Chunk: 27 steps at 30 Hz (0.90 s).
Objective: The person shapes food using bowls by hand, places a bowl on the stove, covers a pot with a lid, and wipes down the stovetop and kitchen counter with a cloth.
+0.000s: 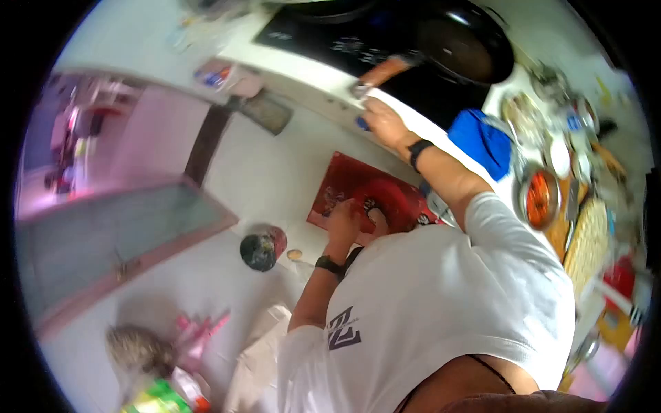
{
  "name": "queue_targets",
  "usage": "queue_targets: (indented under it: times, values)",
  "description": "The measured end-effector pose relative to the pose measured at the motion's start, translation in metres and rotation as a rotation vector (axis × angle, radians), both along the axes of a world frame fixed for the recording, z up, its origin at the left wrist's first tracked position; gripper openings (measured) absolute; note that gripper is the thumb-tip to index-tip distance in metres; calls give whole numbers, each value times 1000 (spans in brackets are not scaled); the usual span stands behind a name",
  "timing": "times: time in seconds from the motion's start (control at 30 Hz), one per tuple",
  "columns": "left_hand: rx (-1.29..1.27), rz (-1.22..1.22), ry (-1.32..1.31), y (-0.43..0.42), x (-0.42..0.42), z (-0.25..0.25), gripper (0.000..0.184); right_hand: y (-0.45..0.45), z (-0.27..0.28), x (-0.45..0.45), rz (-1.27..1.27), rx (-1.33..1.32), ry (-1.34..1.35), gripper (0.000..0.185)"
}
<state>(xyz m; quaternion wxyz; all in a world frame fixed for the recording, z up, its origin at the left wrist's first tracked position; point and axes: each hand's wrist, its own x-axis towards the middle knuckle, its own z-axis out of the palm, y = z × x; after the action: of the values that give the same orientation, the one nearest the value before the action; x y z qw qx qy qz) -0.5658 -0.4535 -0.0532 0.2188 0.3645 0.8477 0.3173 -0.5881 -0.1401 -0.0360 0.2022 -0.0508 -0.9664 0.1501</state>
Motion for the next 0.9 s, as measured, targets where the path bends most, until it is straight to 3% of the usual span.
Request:
queue_targets:
  times: [0.1,0.17,0.2,0.27,0.43,0.53,0.6,0.63,0.77,0.83,0.9]
  values:
    - [120,-83,-124,3,-1,-3,34,1,1,28,-25,63,80,18]
    - [-6,-44,-101,12,1,31,33,-5,17,59,-74,25,18,19]
    - [-19,-107,-111,7,3,25,33,-9,15,75,-138,16,6,19]
    - [76,43,-248,5,8,5,30,-7,11,104,-138,17,-79,19]
    - [-48,-148,-190,4,19,21,29,-17,7,193,-307,52,-149,18]
    - [-64,-240,-136,9,24,15,29,-24,14,243,-445,-96,-79,17]
    - [-66,-265,-55,18,33,14,30,-40,28,287,-562,-246,225,20]
    - [-83,-269,-94,23,40,19,31,-46,27,311,-582,-243,234,20]
    - [-81,-387,-197,44,65,35,34,-93,14,412,-1143,-734,387,24]
    - [-110,-422,-190,56,74,28,34,-100,-28,469,-1467,-1154,558,26]
    - [-140,-444,-173,66,85,33,34,-99,-5,511,-1654,-1575,1013,32]
